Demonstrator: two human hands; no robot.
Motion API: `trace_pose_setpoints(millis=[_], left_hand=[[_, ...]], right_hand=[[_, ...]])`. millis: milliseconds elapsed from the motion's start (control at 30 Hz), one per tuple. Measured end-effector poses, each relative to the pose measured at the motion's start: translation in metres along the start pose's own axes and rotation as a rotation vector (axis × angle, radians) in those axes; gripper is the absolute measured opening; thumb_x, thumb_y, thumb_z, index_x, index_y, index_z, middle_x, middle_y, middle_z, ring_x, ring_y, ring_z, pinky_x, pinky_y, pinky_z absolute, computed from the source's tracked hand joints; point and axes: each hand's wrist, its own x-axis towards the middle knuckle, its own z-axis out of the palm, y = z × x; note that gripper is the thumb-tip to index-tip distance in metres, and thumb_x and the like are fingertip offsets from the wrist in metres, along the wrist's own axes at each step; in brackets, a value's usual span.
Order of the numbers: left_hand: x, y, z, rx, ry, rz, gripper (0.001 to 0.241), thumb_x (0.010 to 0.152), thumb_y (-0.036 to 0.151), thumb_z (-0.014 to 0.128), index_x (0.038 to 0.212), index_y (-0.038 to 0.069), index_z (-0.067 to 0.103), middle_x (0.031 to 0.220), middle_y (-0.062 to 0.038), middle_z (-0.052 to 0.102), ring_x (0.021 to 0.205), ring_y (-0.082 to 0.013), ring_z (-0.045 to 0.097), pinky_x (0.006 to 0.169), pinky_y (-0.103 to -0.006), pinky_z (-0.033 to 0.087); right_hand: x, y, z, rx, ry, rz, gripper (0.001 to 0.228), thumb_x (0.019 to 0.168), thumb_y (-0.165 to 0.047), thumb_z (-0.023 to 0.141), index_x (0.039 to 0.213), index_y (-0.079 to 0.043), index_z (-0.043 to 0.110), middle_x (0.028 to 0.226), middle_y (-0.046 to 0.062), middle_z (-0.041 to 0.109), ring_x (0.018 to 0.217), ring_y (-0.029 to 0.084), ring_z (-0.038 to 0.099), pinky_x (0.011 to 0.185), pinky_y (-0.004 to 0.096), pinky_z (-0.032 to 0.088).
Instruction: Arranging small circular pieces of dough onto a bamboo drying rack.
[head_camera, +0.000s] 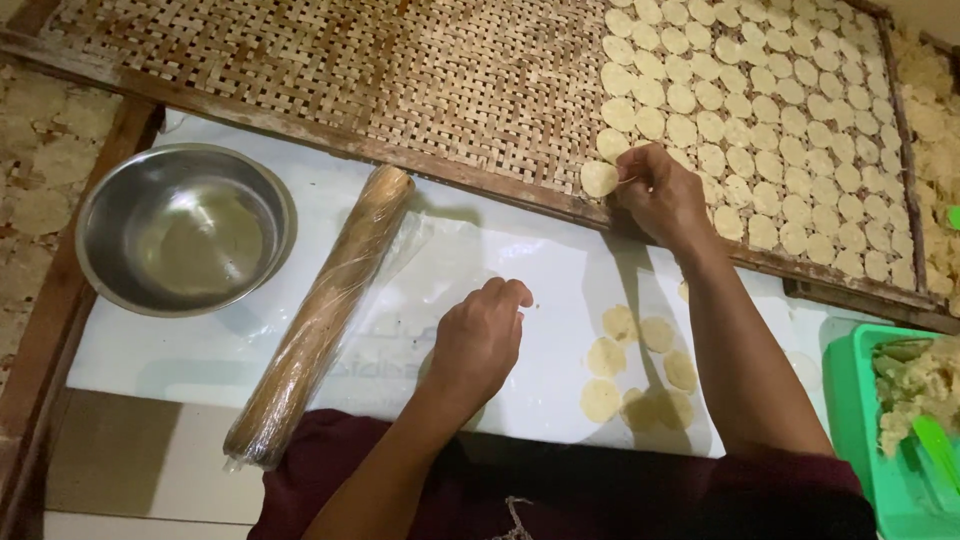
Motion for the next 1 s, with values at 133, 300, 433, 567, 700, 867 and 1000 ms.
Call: trace_pose_setpoints(millis=[133,300,433,567,700,867,1000], left_hand=[[0.000,-0.003,0.003,0.011,-0.027,-0.010,0.020,0.093,-0.005,0.061,0.110,0.005,0.065,0.080,-0.011,0.066,0.070,-0.0285,0.073,0.061,-0.0419,0.061],[0.001,-0.005,0.004,0.028,-0.015,0.002,0.021,0.092,-0.006,0.062,0.110,0.005,0.067,0.080,-0.011,0.066,0.069,-0.0255,0.074,0.062,-0.0381,0.062],[0.001,-0.004,0.003,0.032,-0.031,-0.005,0.022,0.092,-0.006,0.063,0.111,0.004,0.067,0.081,-0.011,0.067,0.069,-0.0249,0.074,0.062,-0.0378,0.062],[0.001,-0.007,0.006,0.035,-0.009,0.009,0.020,0.094,-0.003,0.061,0.111,0.006,0.067,0.081,-0.010,0.066,0.070,-0.0237,0.073,0.063,-0.0364,0.062],[-0.002,-0.006,0.006,-0.023,0.002,0.007,0.018,0.096,-0.002,0.056,0.110,0.005,0.065,0.081,-0.011,0.064,0.071,-0.0302,0.072,0.063,-0.0445,0.061],[-0.002,-0.009,0.002,-0.018,-0.023,-0.017,0.019,0.096,0.003,0.057,0.112,0.010,0.063,0.086,-0.010,0.064,0.077,-0.0329,0.072,0.068,-0.0478,0.061],[0.001,-0.002,-0.009,0.004,-0.114,-0.137,0.019,0.097,0.010,0.056,0.115,0.015,0.061,0.100,-0.011,0.065,0.095,-0.0367,0.072,0.081,-0.0509,0.060]], right_hand=[[-0.008,-0.020,-0.008,-0.119,-0.008,-0.115,0.028,0.090,-0.002,0.067,0.113,-0.018,0.070,0.100,0.005,0.076,0.099,0.034,0.072,0.085,0.049,0.054],[-0.012,-0.027,-0.011,-0.542,0.129,-0.462,0.036,0.092,0.004,0.068,0.117,-0.022,0.064,0.091,0.003,0.077,0.091,0.028,0.074,0.073,0.037,0.060],[-0.009,-0.014,-0.005,-0.721,0.192,-0.531,0.043,0.086,0.000,0.074,0.121,-0.024,0.068,0.093,0.000,0.078,0.098,0.025,0.072,0.073,0.035,0.057],[-0.006,-0.009,-0.003,-0.748,0.200,-0.566,0.036,0.094,-0.013,0.071,0.127,-0.028,0.066,0.097,0.002,0.076,0.099,0.026,0.070,0.077,0.039,0.053],[-0.010,-0.008,-0.009,-0.761,0.207,-0.531,0.025,0.104,-0.020,0.068,0.129,-0.024,0.071,0.100,0.006,0.076,0.097,0.026,0.070,0.079,0.035,0.057],[-0.045,-0.007,-0.052,-0.271,0.180,-0.387,0.033,0.097,0.002,0.063,0.124,-0.014,0.073,0.103,0.012,0.073,0.097,0.036,0.070,0.076,0.043,0.058],[-0.104,-0.004,-0.087,-0.137,-0.006,-0.008,0.020,0.097,-0.015,0.067,0.116,-0.009,0.071,0.104,0.019,0.073,0.100,0.039,0.071,0.084,0.054,0.058]])
